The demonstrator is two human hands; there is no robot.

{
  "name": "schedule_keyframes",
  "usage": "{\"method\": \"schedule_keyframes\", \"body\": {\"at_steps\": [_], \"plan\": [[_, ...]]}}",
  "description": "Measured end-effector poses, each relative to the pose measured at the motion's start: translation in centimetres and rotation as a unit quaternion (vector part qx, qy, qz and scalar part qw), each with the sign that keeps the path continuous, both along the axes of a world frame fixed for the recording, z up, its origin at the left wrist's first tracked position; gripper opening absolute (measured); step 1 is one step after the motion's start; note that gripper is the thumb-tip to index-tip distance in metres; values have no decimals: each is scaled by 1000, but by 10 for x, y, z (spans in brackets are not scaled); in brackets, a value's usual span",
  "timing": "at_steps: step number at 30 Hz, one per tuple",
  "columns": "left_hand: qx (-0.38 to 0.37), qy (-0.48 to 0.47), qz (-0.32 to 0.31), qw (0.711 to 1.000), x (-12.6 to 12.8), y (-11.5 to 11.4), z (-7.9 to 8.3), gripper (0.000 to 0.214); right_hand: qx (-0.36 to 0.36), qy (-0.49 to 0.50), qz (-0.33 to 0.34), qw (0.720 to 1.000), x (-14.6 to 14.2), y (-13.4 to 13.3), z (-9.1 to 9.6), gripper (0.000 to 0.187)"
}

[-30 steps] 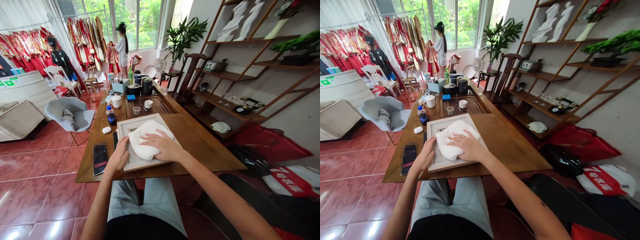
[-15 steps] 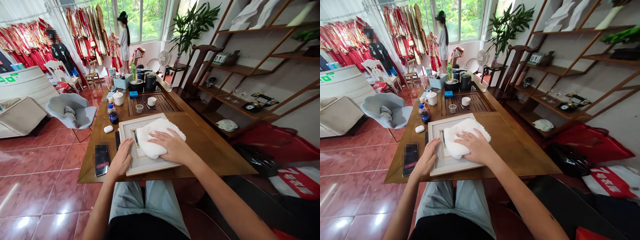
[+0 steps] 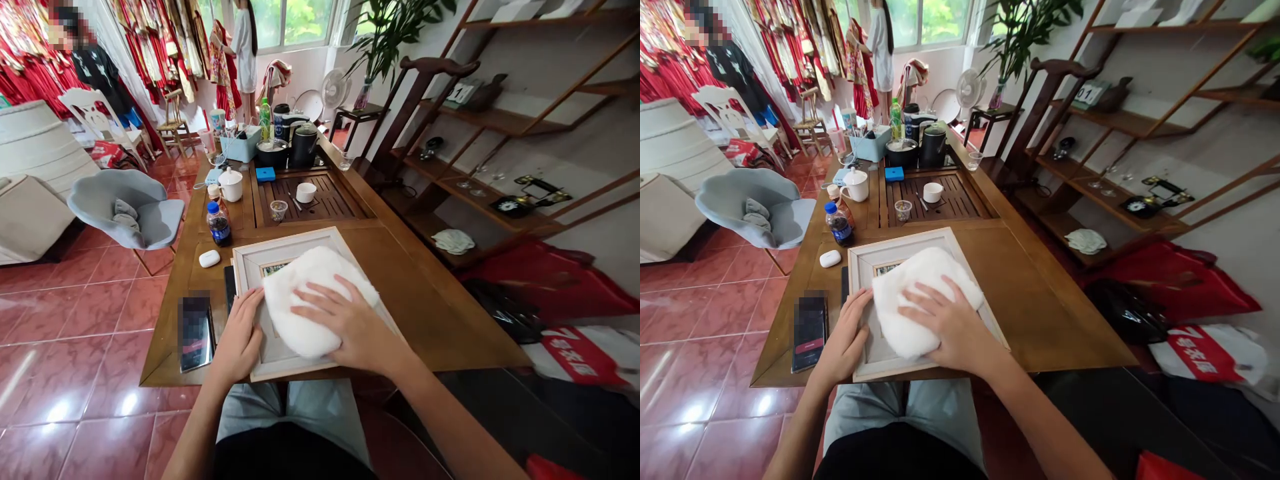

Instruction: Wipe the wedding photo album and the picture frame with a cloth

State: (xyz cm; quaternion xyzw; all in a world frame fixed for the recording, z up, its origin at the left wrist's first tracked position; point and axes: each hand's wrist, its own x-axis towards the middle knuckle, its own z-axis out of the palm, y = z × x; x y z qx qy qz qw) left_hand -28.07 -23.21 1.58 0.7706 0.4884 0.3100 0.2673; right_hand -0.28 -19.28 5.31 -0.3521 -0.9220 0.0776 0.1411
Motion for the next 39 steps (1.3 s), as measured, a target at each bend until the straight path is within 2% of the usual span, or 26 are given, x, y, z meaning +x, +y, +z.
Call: {"method": "schedule_keyframes", "body": {"at_steps": [2,7,13,17,19,24,27,29,32,39], "plan": [[-4,0,8,1000,0,-1,0,68,-16,-2,26,1000,0,-3,1,68],[-14,-12,18,1000,3,-3,2,68,24,0,-58,998,7,-7,2,63],[-9,-21,23,999,5,-3,1,68,6,3,49,999,2,-18,3,67],[-24,-21,26,999,5,-3,4,68,45,14,-30,998,15,-12,9,57],[-27,-27,27,999,6,-3,4,68,54,16,-45,997,17,-12,11,52],[-7,-43,32,999,9,-3,1,71,44,27,32,998,-12,-33,7,53],[4,-49,33,998,10,-2,0,67,50,38,35,997,-31,-45,3,51],[4,-49,35,998,9,-1,0,68,51,48,27,997,-33,-48,1,48],[-6,-56,34,998,6,0,0,73,50,62,12,997,-19,-46,1,46],[-25,-67,37,997,3,-1,0,72,106,68,-50,991,38,-46,-6,43]]}}
